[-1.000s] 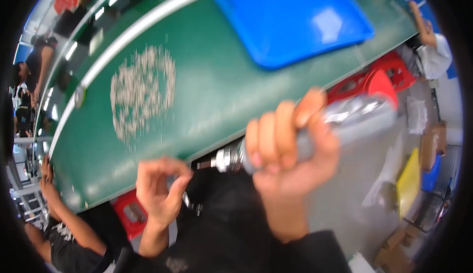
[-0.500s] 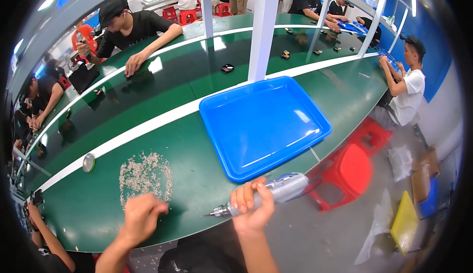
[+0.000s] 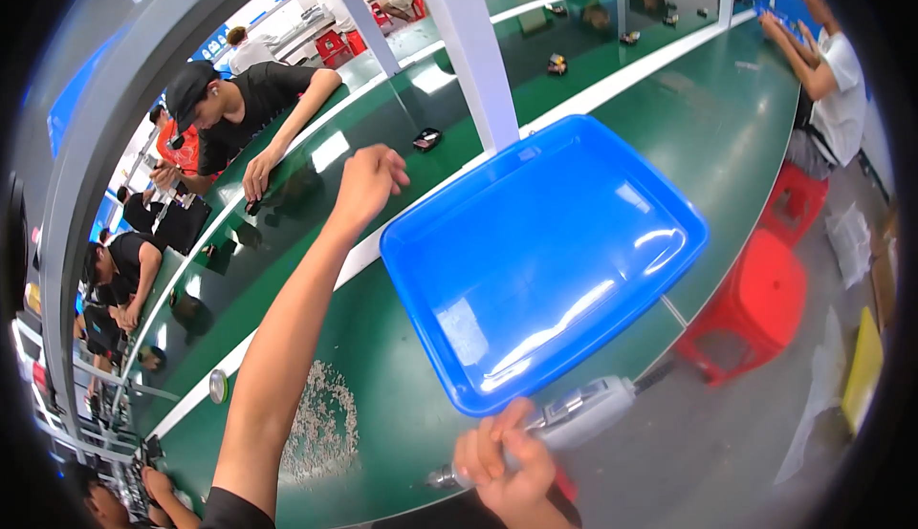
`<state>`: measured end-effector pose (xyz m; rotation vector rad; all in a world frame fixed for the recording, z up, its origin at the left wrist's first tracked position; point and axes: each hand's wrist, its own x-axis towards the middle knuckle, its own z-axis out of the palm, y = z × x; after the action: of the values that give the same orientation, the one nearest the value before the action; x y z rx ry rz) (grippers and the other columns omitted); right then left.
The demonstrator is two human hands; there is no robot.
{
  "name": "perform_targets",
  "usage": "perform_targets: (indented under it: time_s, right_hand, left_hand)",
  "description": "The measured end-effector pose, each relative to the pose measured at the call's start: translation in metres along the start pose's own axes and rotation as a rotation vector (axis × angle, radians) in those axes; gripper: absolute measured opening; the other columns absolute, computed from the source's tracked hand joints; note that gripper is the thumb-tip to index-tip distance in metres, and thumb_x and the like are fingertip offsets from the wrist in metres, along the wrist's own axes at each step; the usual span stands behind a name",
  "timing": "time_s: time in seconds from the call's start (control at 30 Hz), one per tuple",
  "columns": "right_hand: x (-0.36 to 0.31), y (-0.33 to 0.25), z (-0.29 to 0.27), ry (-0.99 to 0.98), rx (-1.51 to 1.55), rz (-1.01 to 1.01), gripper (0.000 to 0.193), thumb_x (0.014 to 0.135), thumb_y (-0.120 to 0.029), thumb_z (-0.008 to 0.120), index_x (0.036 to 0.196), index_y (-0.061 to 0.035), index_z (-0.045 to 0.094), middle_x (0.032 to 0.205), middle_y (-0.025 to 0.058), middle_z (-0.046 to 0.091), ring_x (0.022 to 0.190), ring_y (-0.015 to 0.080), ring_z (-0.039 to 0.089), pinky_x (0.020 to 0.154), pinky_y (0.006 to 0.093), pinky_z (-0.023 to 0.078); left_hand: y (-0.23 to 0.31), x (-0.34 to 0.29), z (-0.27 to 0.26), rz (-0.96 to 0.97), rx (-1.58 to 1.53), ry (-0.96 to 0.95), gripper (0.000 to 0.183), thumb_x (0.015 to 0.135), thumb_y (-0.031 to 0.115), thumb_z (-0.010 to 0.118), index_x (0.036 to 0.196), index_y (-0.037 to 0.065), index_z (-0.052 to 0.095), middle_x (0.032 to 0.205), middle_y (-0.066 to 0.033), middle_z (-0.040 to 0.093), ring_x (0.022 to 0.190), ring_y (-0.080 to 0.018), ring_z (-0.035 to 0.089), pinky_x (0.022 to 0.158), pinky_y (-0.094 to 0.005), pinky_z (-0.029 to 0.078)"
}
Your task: Assembling small electronic components, possibly toy car chassis, using an electric screwdriver at a production line bench.
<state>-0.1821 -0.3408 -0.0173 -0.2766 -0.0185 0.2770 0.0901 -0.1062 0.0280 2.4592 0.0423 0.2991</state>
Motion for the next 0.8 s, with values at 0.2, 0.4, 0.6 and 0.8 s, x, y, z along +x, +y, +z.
perform_targets:
  time_s: [0.2,0.4,0.6,0.8]
  right_hand:
    - [0.000,-0.005,0.004,-0.004,0.166,0.066,0.015,0.093,-0.019,0.053,0.090,-0.0057,0.048,0.056,0.0038,0.038,0.046,0.0150,0.036,0.049,0.0299,0.038]
    - [0.005,-0.009,0.002,-0.088,0.232,0.201,0.014,0.092,-0.018,0.055,0.091,-0.0053,0.049,0.056,0.0049,0.039,0.047,0.0147,0.036,0.051,0.0298,0.037]
    - [0.001,-0.010,0.002,-0.066,0.194,0.176,0.015,0.092,-0.019,0.056,0.090,-0.0054,0.048,0.056,0.0043,0.039,0.046,0.0143,0.036,0.050,0.0290,0.038]
    - [-0.008,-0.007,-0.006,-0.117,0.047,0.128,0.014,0.089,-0.022,0.044,0.086,-0.0078,0.045,0.049,0.0019,0.036,0.040,0.0136,0.034,0.049,0.0334,0.039]
  left_hand:
    - [-0.014,0.052,0.044,0.132,0.253,0.054,0.043,0.081,0.017,0.064,0.118,-0.003,0.053,0.087,-0.0177,0.067,0.080,-0.0314,0.065,0.074,-0.0372,0.050]
    - [-0.028,0.068,0.041,0.361,0.375,0.064,0.039,0.080,0.012,0.063,0.115,-0.003,0.054,0.104,-0.0213,0.063,0.096,-0.0331,0.062,0.086,-0.0384,0.048]
    - [-0.025,0.058,0.021,0.450,0.368,-0.054,0.031,0.081,0.010,0.062,0.110,-0.001,0.059,0.101,-0.0172,0.065,0.090,-0.0304,0.062,0.080,-0.0369,0.049]
    - [-0.011,-0.050,-0.034,0.591,0.298,-0.096,0.032,0.081,0.003,0.061,0.113,0.002,0.062,0.110,-0.0129,0.062,0.097,-0.0261,0.061,0.078,-0.0332,0.051]
